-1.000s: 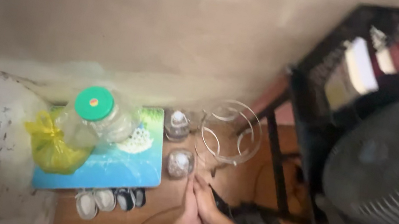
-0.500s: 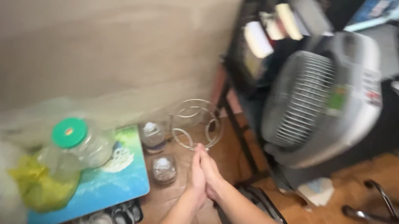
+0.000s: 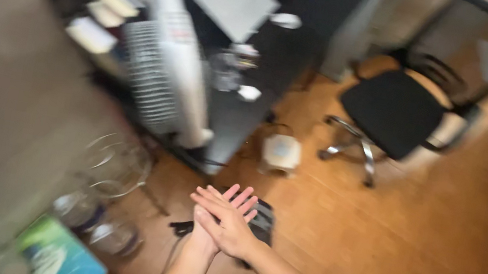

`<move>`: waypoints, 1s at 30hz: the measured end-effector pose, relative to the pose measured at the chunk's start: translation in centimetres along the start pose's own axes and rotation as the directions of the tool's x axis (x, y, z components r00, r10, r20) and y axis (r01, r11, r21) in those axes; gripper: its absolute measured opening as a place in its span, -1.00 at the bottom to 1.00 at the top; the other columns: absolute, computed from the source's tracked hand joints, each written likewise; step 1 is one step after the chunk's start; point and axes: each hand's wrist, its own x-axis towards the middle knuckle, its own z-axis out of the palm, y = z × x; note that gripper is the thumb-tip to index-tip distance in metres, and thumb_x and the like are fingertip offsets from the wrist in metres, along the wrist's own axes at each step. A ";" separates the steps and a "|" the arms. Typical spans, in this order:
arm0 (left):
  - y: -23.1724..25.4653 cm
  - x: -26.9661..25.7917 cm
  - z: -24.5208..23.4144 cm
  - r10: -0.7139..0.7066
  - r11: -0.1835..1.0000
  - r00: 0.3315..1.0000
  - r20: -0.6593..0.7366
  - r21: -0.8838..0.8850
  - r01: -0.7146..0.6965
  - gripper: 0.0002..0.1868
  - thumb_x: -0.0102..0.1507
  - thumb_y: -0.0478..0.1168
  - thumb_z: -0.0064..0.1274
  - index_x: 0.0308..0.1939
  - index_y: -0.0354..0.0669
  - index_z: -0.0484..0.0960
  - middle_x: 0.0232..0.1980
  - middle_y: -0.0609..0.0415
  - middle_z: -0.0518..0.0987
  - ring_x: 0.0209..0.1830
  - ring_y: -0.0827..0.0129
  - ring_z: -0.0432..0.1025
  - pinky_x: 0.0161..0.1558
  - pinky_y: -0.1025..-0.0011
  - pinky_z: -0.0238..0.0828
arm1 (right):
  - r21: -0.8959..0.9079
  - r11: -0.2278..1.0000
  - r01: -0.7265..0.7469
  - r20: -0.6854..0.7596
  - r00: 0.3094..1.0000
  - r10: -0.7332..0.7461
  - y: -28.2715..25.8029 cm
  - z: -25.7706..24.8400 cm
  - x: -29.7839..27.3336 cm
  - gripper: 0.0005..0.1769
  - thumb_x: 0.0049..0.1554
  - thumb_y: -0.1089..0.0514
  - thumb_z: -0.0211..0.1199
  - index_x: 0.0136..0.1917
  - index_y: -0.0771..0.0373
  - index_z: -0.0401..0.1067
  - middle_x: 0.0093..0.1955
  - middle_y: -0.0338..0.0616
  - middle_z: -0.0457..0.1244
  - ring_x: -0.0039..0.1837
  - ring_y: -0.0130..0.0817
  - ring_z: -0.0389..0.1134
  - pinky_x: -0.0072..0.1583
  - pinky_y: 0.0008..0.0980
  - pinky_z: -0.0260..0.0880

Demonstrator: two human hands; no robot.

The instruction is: The person carries a water bottle and a metal stand down a wooden ladder, then retrieves an electric kettle and a white bucket, moving them back up the ladder. The items are placed on a small table and the floor.

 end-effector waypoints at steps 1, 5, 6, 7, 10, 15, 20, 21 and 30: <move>-2.1 0.1 2.3 -0.057 0.998 0.996 -0.065 -0.008 0.057 -0.03 0.27 0.44 -0.39 0.50 -0.24 0.14 0.53 -0.41 0.19 0.47 -0.27 0.17 0.38 -0.18 0.06 | -0.050 0.999 -0.015 -0.033 0.999 0.013 1.1 -2.1 -2.3 -0.48 0.24 0.22 0.13 0.46 0.31 0.38 0.57 0.15 0.14 0.63 0.11 -0.03 0.51 -0.02 -0.12; -10.6 0.9 9.3 -0.159 0.987 0.975 -0.157 0.012 0.162 0.00 0.32 0.46 -0.39 0.49 -0.37 0.15 0.56 -0.27 0.20 0.54 -0.08 0.15 0.41 0.05 -0.03 | -0.251 0.910 -0.330 -0.412 0.887 0.208 7.4 -10.6 -11.6 -0.65 0.21 0.10 0.12 0.20 0.16 0.56 0.35 -0.05 0.36 0.44 -0.12 0.33 0.45 -0.18 0.33; -12.7 1.2 10.7 -0.159 0.987 0.982 -0.101 0.012 0.161 -0.02 0.33 0.43 -0.39 0.49 -0.37 0.17 0.56 -0.27 0.20 0.54 -0.05 0.15 0.43 0.06 -0.01 | -0.280 0.829 -0.484 -0.465 0.824 0.324 9.1 -13.0 -14.2 -0.64 0.18 0.10 0.08 0.14 0.13 0.61 0.32 -0.07 0.39 0.41 -0.13 0.36 0.42 -0.17 0.37; -14.6 1.4 11.9 -0.163 0.986 0.986 -0.044 0.011 0.164 -0.04 0.34 0.40 -0.38 0.50 -0.37 0.19 0.56 -0.27 0.21 0.55 -0.03 0.15 0.45 0.07 0.02 | -0.069 0.816 -0.573 -0.525 0.717 0.459 10.5 -15.8 -16.7 -0.56 0.26 -0.04 0.04 0.24 0.22 0.52 0.34 0.01 0.38 0.41 -0.13 0.38 0.42 -0.18 0.35; -19.9 2.2 15.5 -0.219 0.975 0.975 0.026 0.048 0.217 -0.09 0.34 0.35 -0.37 0.51 -0.33 0.19 0.57 -0.31 0.21 0.57 -0.04 0.13 0.49 0.06 0.04 | 0.628 0.578 -0.521 -0.412 0.408 0.815 10.4 -22.8 -25.2 -0.31 0.32 -0.27 -0.09 0.45 0.26 0.28 0.43 0.10 0.29 0.45 -0.08 0.34 0.41 -0.13 0.31; -29.9 4.0 18.7 -0.443 0.889 0.894 0.067 0.157 0.429 -0.08 0.34 0.35 -0.36 0.52 -0.32 0.16 0.56 -0.32 0.21 0.57 -0.06 0.10 0.49 0.03 0.01 | 0.925 0.347 0.153 -0.374 0.525 0.765 4.2 -30.5 -34.8 -0.09 0.27 -0.39 -0.25 0.56 0.35 0.11 0.53 0.20 0.14 0.51 0.05 0.20 0.44 0.06 0.20; -38.9 6.5 19.2 -0.676 0.723 0.729 0.104 0.286 0.629 -0.15 0.36 0.24 -0.25 0.50 -0.39 0.18 0.52 -0.40 0.23 0.53 -0.10 0.15 0.49 0.05 0.05 | 0.836 0.277 0.474 -0.513 0.496 0.701 -0.3 -34.4 -39.7 -0.07 0.28 -0.40 -0.23 0.53 0.45 0.09 0.55 0.33 0.08 0.53 0.16 0.14 0.48 0.13 0.12; -40.8 7.4 19.1 -0.692 0.697 0.718 0.080 0.333 0.635 -0.18 0.36 0.19 -0.22 0.48 -0.41 0.20 0.50 -0.41 0.27 0.51 -0.09 0.19 0.49 0.06 0.08 | 0.815 0.292 0.500 -0.536 0.461 0.707 -0.4 -35.2 -40.6 -0.07 0.28 -0.39 -0.23 0.53 0.45 0.09 0.54 0.33 0.08 0.53 0.15 0.15 0.48 0.14 0.12; -57.4 17.5 18.2 -0.763 0.448 0.644 0.053 0.763 0.467 -0.42 0.32 -0.08 -0.09 0.33 -0.41 0.43 0.28 -0.24 0.56 0.29 0.09 0.44 0.34 0.16 0.31 | 0.675 0.490 0.552 -0.662 0.160 0.732 4.5 -44.5 -46.8 -0.08 0.27 -0.40 -0.20 0.52 0.42 0.16 0.50 0.26 0.15 0.41 0.02 0.26 0.42 0.09 0.22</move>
